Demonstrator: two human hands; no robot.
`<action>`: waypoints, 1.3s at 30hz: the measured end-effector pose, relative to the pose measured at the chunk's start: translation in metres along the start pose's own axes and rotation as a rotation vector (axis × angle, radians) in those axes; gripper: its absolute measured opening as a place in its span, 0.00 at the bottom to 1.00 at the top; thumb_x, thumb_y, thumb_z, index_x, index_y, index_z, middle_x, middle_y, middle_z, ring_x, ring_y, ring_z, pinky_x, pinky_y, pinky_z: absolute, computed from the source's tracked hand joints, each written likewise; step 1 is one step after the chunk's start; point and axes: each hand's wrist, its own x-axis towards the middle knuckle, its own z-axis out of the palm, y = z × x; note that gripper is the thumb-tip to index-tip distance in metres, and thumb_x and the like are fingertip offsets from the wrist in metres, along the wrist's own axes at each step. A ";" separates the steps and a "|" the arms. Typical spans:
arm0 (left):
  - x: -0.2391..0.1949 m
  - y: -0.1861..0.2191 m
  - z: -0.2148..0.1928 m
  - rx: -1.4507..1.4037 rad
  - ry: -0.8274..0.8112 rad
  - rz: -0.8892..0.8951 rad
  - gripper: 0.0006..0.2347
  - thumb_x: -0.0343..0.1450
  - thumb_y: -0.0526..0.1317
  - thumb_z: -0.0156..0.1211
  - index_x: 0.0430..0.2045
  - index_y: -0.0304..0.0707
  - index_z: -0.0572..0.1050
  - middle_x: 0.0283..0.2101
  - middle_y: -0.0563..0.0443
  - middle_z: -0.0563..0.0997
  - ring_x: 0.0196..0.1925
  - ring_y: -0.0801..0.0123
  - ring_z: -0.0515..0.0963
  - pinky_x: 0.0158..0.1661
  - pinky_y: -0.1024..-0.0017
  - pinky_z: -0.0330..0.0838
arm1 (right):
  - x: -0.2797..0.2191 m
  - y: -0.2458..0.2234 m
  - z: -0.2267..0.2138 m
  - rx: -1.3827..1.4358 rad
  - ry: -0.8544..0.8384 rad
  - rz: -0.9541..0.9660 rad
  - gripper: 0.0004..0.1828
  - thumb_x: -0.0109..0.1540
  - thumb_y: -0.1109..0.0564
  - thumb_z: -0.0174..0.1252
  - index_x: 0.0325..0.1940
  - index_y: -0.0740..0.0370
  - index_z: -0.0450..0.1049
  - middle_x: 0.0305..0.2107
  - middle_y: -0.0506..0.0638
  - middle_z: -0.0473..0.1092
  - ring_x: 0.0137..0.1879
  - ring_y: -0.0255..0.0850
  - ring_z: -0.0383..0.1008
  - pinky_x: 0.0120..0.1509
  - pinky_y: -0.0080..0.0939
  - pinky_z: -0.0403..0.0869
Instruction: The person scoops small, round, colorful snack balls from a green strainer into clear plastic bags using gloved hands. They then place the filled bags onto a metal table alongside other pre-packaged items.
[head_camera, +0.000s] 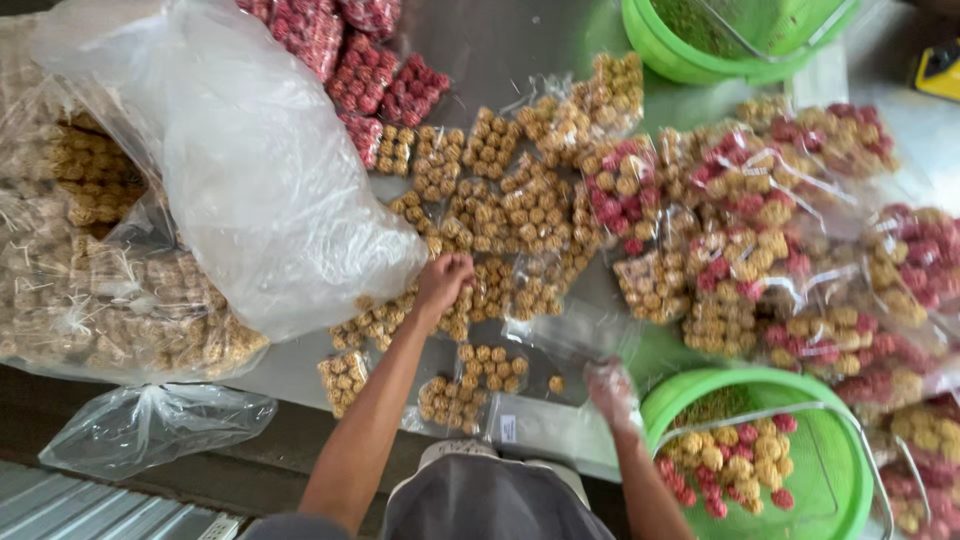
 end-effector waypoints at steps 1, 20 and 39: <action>0.025 0.023 -0.002 -0.032 0.013 0.046 0.11 0.74 0.43 0.61 0.37 0.32 0.80 0.28 0.51 0.83 0.25 0.77 0.80 0.24 0.78 0.74 | -0.001 -0.009 -0.005 0.420 -0.243 0.094 0.14 0.64 0.54 0.56 0.51 0.60 0.75 0.44 0.51 0.79 0.45 0.37 0.80 0.50 0.39 0.77; 0.248 0.062 -0.084 -1.231 0.962 -0.077 0.15 0.69 0.48 0.64 0.28 0.36 0.68 0.26 0.52 0.72 0.19 0.71 0.68 0.18 0.74 0.60 | 0.001 0.006 -0.022 0.958 -0.828 0.522 0.18 0.63 0.51 0.60 0.56 0.60 0.75 0.47 0.53 0.74 0.50 0.41 0.75 0.55 0.42 0.74; -0.192 0.050 0.146 -0.239 -0.603 0.005 0.23 0.64 0.37 0.69 0.53 0.42 0.69 0.48 0.58 0.80 0.48 0.74 0.82 0.46 0.74 0.76 | -0.005 0.083 -0.143 2.406 -0.082 1.135 0.24 0.62 0.54 0.66 0.60 0.68 0.74 0.48 0.53 0.76 0.49 0.40 0.76 0.55 0.41 0.76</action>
